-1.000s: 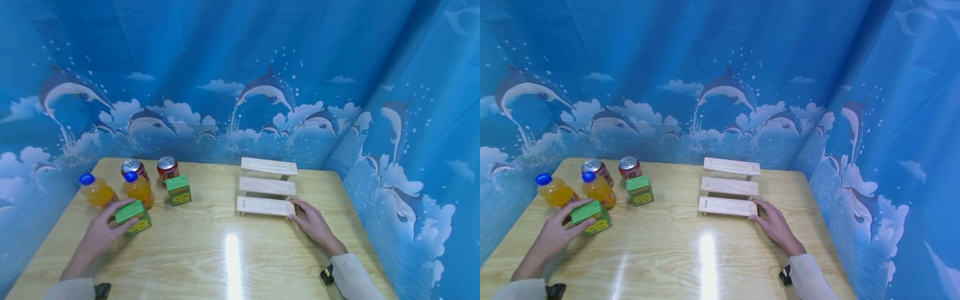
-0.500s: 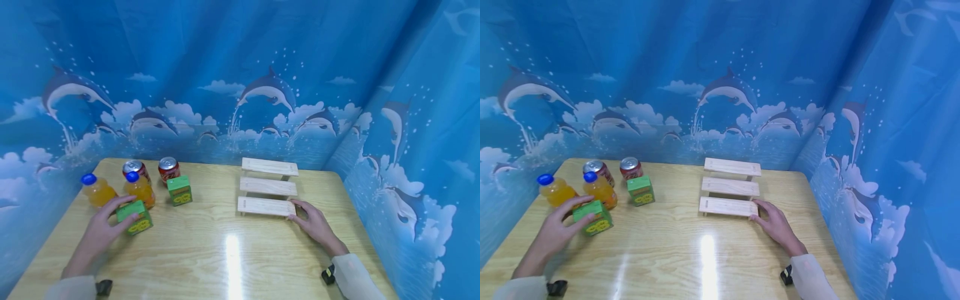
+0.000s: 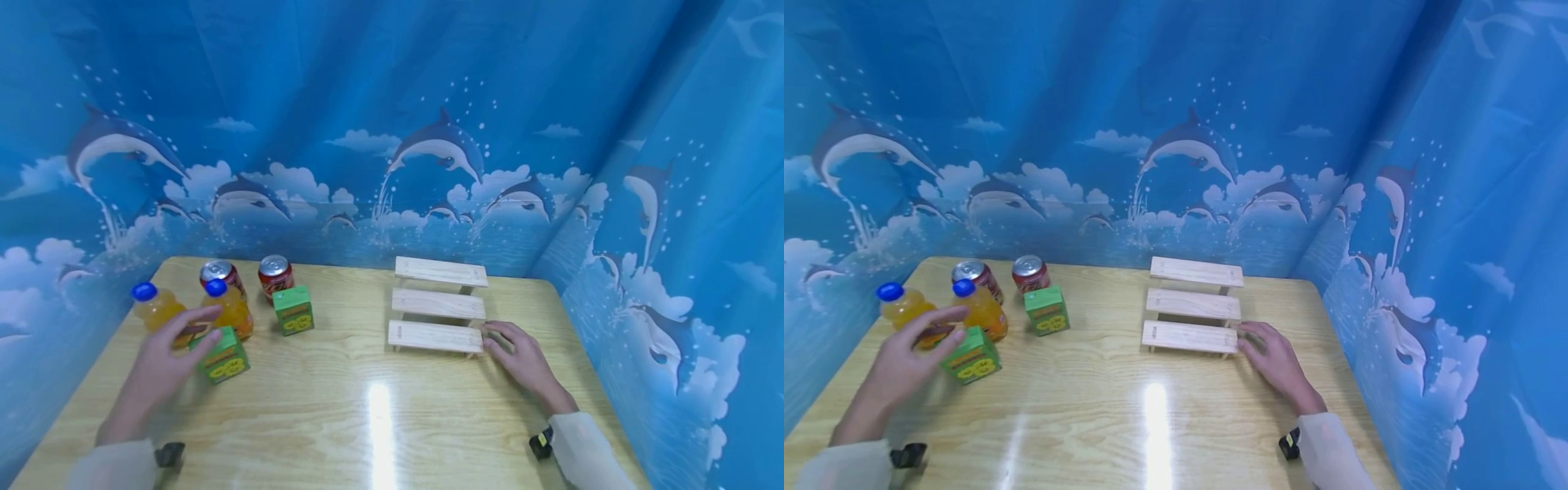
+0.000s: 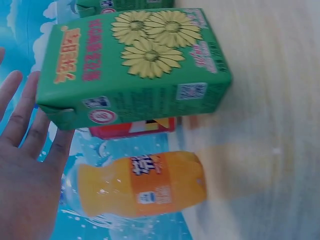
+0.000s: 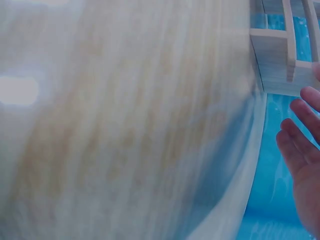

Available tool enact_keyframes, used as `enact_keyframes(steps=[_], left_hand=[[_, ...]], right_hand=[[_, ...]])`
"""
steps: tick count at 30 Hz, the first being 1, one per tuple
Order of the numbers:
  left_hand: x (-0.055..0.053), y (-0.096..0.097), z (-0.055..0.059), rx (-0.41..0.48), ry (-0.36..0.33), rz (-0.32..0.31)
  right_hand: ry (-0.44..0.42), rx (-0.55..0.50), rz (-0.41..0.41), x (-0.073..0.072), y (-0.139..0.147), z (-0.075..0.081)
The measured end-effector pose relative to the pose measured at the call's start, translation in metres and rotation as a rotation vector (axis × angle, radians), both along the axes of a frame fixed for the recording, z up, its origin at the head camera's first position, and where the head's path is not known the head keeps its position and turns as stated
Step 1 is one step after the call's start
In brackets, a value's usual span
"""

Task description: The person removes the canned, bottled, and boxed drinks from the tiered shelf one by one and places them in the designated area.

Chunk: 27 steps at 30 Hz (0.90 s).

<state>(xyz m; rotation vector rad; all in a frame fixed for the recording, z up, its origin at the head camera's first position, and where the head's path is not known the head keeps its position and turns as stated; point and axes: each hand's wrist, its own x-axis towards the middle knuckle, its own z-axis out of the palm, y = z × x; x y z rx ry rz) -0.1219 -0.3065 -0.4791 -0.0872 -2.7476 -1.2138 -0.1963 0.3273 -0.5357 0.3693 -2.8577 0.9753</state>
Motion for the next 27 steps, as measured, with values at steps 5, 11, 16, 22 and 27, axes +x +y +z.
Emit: enact_keyframes(steps=[5, 11, 16, 22, 27], left_hand=[[-0.003, 0.007, 0.008, -0.010, 0.016, 0.008], [-0.011, 0.022, 0.021, -0.023, 0.027, -0.017], [-0.021, 0.039, 0.037, 0.014, -0.010, -0.064], [-0.039, 0.062, 0.057, 0.029, -0.043, -0.133], [-0.060, 0.082, 0.067, 0.010, -0.050, -0.222]], right_hand=[[-0.024, 0.009, -0.013, -0.006, 0.005, 0.008], [-0.015, 0.013, -0.031, -0.013, 0.013, 0.018], [-0.031, 0.010, -0.038, -0.019, 0.016, 0.027], [-0.032, 0.066, -0.051, -0.026, 0.016, 0.037], [-0.042, 0.098, -0.068, -0.032, 0.012, 0.044]])
